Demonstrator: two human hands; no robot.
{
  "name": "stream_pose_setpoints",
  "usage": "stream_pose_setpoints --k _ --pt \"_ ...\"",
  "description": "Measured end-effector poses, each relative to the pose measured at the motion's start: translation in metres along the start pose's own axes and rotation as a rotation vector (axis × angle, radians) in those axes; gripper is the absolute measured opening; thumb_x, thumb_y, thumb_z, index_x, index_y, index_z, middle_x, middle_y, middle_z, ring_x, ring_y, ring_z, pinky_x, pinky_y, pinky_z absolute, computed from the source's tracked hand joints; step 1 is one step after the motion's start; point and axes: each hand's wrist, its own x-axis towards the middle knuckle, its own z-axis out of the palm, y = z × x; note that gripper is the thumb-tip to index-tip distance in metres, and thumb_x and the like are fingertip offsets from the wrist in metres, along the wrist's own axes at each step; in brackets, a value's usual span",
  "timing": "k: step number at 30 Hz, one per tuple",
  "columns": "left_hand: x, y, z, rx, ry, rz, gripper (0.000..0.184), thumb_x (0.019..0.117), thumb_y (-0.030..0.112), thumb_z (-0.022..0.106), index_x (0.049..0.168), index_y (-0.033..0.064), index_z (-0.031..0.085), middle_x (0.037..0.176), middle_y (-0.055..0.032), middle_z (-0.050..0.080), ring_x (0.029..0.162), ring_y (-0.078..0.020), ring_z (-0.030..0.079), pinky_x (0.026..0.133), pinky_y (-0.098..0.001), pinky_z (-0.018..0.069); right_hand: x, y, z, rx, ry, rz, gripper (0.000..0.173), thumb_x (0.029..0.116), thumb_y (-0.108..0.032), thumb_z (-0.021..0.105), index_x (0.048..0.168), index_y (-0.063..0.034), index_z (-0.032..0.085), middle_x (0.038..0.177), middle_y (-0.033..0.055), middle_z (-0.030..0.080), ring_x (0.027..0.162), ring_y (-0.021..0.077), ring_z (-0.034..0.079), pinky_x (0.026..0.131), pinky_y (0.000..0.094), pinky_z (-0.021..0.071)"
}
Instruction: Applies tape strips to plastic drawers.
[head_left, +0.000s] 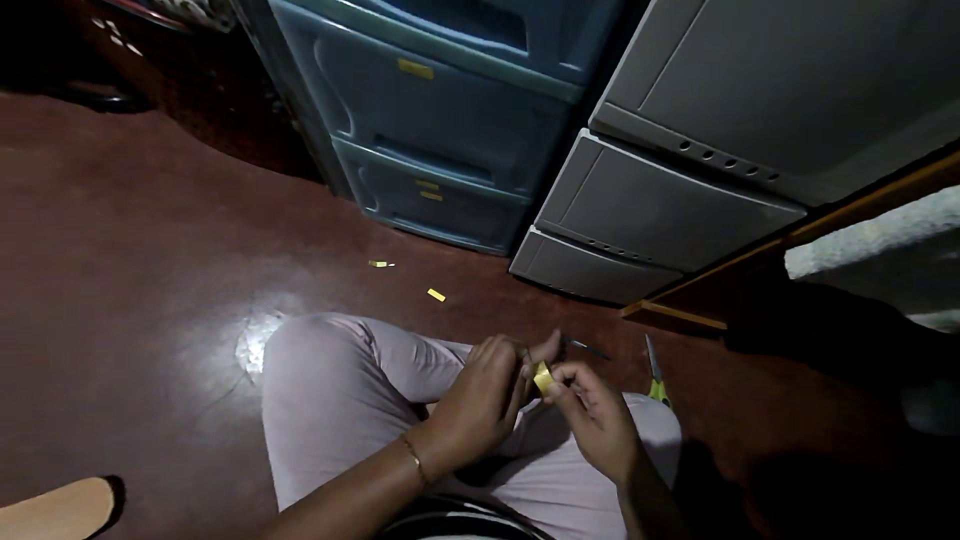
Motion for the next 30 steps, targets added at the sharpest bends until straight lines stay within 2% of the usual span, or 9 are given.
stream_pose_setpoints --k 2,5,6,10,13,18,22,26,30 --pt "0.001 0.001 -0.003 0.002 -0.023 -0.027 0.022 0.106 0.018 0.045 0.107 0.002 0.059 0.102 -0.013 0.064 0.096 -0.0216 0.063 0.091 -0.0346 0.0515 0.001 0.001 0.001 -0.032 0.0 0.004 0.023 0.1039 -0.02 0.056 0.105 0.0015 0.065 0.093 0.0034 0.068 0.083 0.0032 0.067 0.077 0.021 0.0589" --pt "0.005 0.002 -0.01 -0.059 -0.093 -0.087 0.023 0.1059 0.018 0.044 0.108 0.0008 0.059 0.102 -0.013 0.063 0.093 -0.0186 0.061 0.086 -0.0303 0.0518 0.004 0.004 -0.001 -0.043 -0.022 -0.045 0.025 0.1043 -0.021 0.054 0.1 0.001 0.065 0.115 0.0115 0.068 0.107 0.008 0.066 0.09 0.0217 0.0557" --pt "0.007 0.001 -0.012 -0.102 -0.11 -0.102 0.023 0.1061 0.018 0.043 0.109 0.0004 0.058 0.102 -0.0124 0.062 0.092 -0.0161 0.061 0.083 -0.0281 0.052 0.005 0.005 -0.001 -0.015 -0.03 -0.065 0.025 0.1047 -0.021 0.054 0.099 0.001 0.064 0.119 0.0131 0.068 0.111 0.0092 0.066 0.091 0.0225 0.056" --pt "0.012 0.0 -0.02 -0.26 -0.114 -0.109 0.02 0.1061 0.016 0.043 0.108 0.0018 0.056 0.099 -0.0068 0.062 0.088 -0.007 0.06 0.079 -0.0222 0.0518 0.007 0.005 -0.002 0.107 -0.08 -0.129 0.025 0.1029 -0.027 0.062 0.1 -0.0028 0.066 0.113 0.0076 0.068 0.104 0.0057 0.067 0.085 0.0214 0.0585" --pt "0.016 -0.003 -0.026 -0.279 -0.088 -0.078 0.019 0.1058 0.016 0.044 0.107 0.0021 0.057 0.098 -0.0057 0.063 0.089 -0.0066 0.06 0.082 -0.0227 0.0515 0.008 -0.001 -0.005 0.119 -0.107 -0.15 0.02 0.0977 -0.025 0.07 0.103 -0.0061 0.067 0.117 0.0055 0.066 0.105 0.0055 0.066 0.085 0.0205 0.0601" --pt "0.016 0.003 -0.033 -0.134 0.005 0.044 0.02 0.1056 0.016 0.043 0.107 0.0011 0.057 0.097 -0.0091 0.063 0.089 -0.0094 0.06 0.082 -0.0227 0.0509 0.011 -0.002 -0.003 0.003 -0.043 -0.13 0.026 0.1036 -0.028 0.06 0.099 -0.0031 0.065 0.11 0.006 0.067 0.102 0.0029 0.065 0.085 0.0174 0.0565" --pt "0.021 0.004 -0.04 -0.085 -0.038 0.036 0.021 0.1056 0.017 0.045 0.107 0.0015 0.058 0.097 -0.0096 0.064 0.09 -0.0117 0.061 0.082 -0.0245 0.0517 0.012 -0.001 -0.003 0.016 -0.051 -0.061 0.027 0.1028 -0.025 0.059 0.092 -0.001 0.064 0.114 0.0092 0.067 0.105 0.0039 0.065 0.087 0.0185 0.0557" --pt "0.03 -0.001 -0.05 -0.088 -0.111 -0.016 0.021 0.1053 0.019 0.047 0.107 0.0033 0.061 0.097 -0.0072 0.064 0.088 -0.0102 0.062 0.081 -0.0265 0.0533 0.009 0.002 -0.003 0.138 -0.052 -0.089 0.02 0.1014 -0.024 0.064 0.096 -0.0044 0.064 0.109 0.0042 0.07 0.096 0.0017 0.067 0.081 0.0181 0.0578" --pt "0.035 0.0 -0.052 -0.026 -0.064 0.028 0.019 0.1048 0.02 0.049 0.105 0.0043 0.06 0.093 -0.0048 0.062 0.082 -0.0074 0.059 0.076 -0.0227 0.0521 0.011 -0.007 -0.004 0.11 -0.021 -0.063 0.022 0.0987 -0.024 0.068 0.106 -0.0046 0.061 0.098 -0.0001 0.07 0.086 -0.0001 0.068 0.075 0.0173 0.0587"
